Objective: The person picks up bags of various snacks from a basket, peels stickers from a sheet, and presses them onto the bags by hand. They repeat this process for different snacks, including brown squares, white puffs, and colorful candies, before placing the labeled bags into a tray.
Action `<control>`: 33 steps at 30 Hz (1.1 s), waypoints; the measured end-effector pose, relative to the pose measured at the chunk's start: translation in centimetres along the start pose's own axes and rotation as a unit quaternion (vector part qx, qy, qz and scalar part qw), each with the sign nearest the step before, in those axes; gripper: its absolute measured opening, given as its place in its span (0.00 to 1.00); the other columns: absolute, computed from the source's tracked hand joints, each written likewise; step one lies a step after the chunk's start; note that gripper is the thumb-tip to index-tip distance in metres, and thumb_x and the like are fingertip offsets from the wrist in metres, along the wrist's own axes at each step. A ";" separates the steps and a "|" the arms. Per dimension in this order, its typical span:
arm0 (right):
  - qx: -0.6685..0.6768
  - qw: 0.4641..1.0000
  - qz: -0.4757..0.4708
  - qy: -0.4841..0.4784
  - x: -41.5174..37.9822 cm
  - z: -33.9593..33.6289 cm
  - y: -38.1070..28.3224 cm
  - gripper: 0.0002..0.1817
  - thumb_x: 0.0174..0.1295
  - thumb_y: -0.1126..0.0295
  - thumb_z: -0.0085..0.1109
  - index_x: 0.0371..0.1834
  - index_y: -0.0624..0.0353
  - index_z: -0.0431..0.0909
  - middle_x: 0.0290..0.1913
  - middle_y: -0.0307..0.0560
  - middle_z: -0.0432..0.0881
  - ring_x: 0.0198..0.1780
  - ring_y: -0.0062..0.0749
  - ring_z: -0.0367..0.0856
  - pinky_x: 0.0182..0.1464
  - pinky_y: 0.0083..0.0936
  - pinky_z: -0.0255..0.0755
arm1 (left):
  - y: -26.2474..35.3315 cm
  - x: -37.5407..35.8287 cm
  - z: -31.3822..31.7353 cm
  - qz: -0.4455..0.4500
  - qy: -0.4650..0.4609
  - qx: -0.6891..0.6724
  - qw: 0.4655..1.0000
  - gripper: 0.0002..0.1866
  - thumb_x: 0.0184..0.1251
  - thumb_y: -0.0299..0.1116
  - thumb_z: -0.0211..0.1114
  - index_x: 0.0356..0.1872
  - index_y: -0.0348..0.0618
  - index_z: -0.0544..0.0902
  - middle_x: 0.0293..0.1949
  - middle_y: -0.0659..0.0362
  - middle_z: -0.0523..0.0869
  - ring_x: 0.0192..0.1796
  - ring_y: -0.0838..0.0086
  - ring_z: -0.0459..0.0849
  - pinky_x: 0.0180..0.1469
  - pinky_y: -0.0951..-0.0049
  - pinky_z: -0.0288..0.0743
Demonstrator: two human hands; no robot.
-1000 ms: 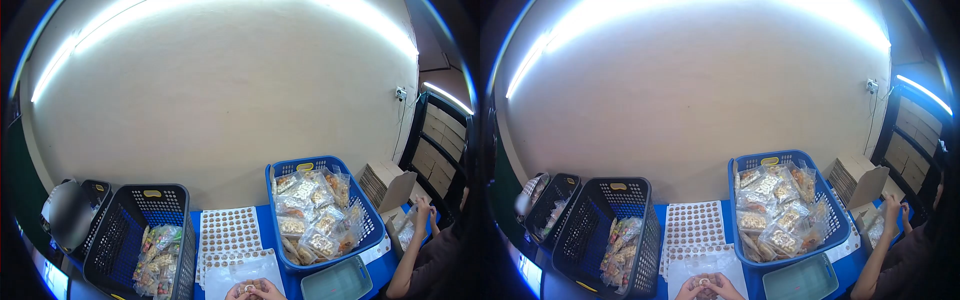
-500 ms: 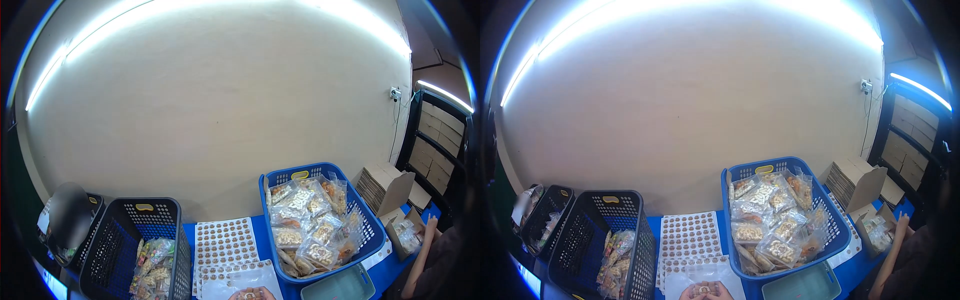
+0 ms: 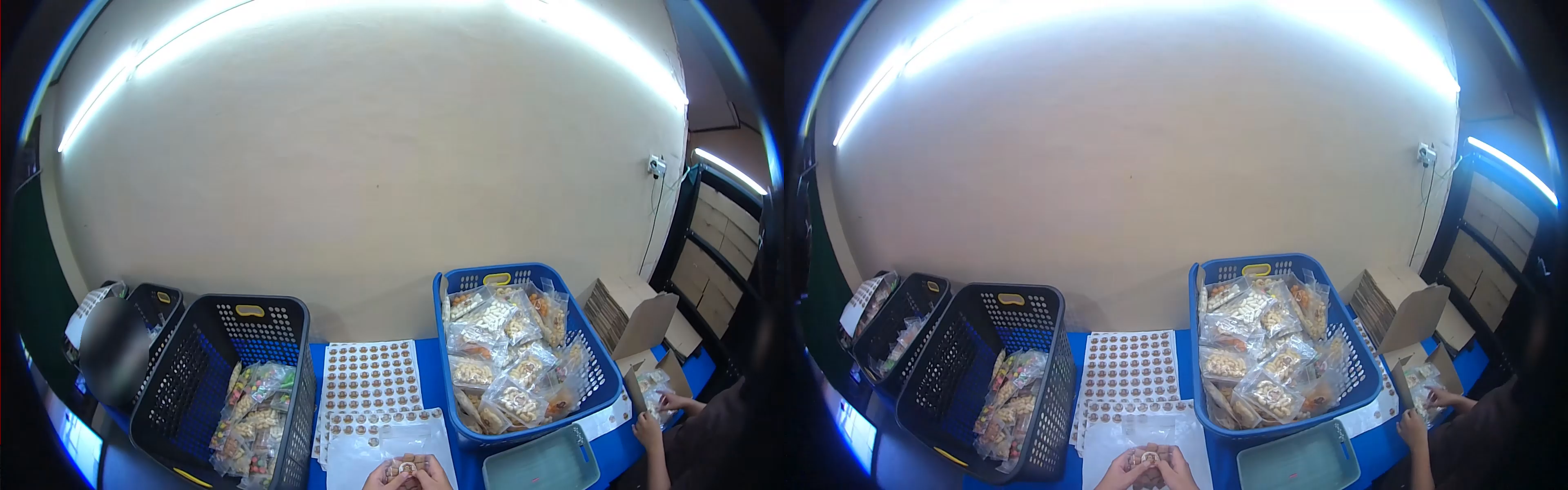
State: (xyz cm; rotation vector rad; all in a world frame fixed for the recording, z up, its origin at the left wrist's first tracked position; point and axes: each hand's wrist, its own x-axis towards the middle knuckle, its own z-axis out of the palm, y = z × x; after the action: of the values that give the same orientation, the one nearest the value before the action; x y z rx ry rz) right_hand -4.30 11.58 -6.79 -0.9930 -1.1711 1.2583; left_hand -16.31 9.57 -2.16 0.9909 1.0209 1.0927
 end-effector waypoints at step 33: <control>0.006 1.000 -0.018 0.007 -7.0 0.9 -10.0 0.12 0.53 0.70 0.59 0.34 0.67 0.71 0.31 0.45 0.79 0.33 0.20 0.77 0.32 0.16 0.71 | 0.6 -6.2 1.5 0.039 0.038 0.006 0.998 0.14 0.64 0.34 0.52 0.42 0.32 0.73 0.36 0.58 0.79 0.36 0.81 0.78 0.39 0.82 0.73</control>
State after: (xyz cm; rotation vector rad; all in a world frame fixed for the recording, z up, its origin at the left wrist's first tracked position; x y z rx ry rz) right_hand -3.19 3.68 2.54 -0.9659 -1.1655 1.2260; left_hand -15.92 3.41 -0.37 1.0118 1.0583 1.1985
